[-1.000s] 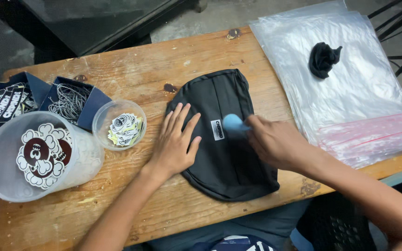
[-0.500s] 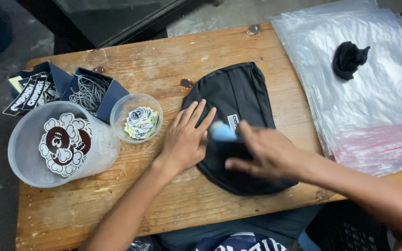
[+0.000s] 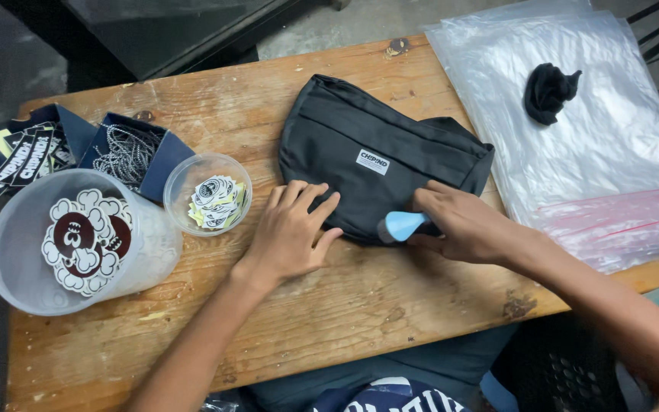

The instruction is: The person cleans a black bag with a brush, attaches a decorative patch to it, and then places the bag into a clear plastic bag for packaging.

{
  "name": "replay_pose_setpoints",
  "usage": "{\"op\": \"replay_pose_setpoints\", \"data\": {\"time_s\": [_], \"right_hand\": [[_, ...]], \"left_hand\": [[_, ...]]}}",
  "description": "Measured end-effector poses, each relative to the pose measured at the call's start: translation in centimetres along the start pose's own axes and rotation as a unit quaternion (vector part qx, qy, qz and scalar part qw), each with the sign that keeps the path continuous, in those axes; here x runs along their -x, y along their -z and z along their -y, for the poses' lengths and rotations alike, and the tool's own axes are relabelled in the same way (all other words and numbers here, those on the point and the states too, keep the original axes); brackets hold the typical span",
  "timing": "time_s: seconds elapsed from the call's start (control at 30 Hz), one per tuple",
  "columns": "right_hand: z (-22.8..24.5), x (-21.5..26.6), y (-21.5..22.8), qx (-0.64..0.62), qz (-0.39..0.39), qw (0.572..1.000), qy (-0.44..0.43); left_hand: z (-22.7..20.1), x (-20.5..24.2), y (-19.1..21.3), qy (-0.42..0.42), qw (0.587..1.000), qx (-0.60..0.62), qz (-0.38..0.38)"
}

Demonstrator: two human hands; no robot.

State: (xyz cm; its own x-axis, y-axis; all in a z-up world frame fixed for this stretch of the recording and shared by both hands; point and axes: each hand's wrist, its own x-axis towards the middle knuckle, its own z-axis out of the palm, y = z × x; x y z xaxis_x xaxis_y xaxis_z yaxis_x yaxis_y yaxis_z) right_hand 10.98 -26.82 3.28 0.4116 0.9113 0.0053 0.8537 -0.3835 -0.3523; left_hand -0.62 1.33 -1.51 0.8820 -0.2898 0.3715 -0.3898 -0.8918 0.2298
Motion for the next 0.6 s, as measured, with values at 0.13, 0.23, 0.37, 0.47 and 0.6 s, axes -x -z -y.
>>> {"op": "replay_pose_setpoints", "data": {"time_s": [0.13,0.23,0.37,0.47,0.6], "right_hand": [[-1.4,1.3,-1.1,-0.029,-0.016,0.999,0.017],[-3.2,1.9,-2.8,0.007,-0.014,0.999,0.031],[-2.6,1.6,-1.2,0.013,-0.057,0.998,-0.010],[-0.9,2.4,-0.3,0.077,-0.107,0.990,-0.052],[2.3,3.7,-1.3,0.101,-0.127,0.985,0.064]], "left_hand": [[-0.5,-0.8,-0.2,-0.003,0.999,0.041,-0.005],[-0.7,-1.3,-0.3,-0.050,0.998,0.035,-0.009],[-1.0,-1.8,-0.8,-0.041,0.997,0.060,-0.019],[-2.1,-2.6,-0.6,0.011,0.988,0.154,-0.020],[-3.9,-3.7,0.4,0.068,0.952,0.296,-0.035]]}}
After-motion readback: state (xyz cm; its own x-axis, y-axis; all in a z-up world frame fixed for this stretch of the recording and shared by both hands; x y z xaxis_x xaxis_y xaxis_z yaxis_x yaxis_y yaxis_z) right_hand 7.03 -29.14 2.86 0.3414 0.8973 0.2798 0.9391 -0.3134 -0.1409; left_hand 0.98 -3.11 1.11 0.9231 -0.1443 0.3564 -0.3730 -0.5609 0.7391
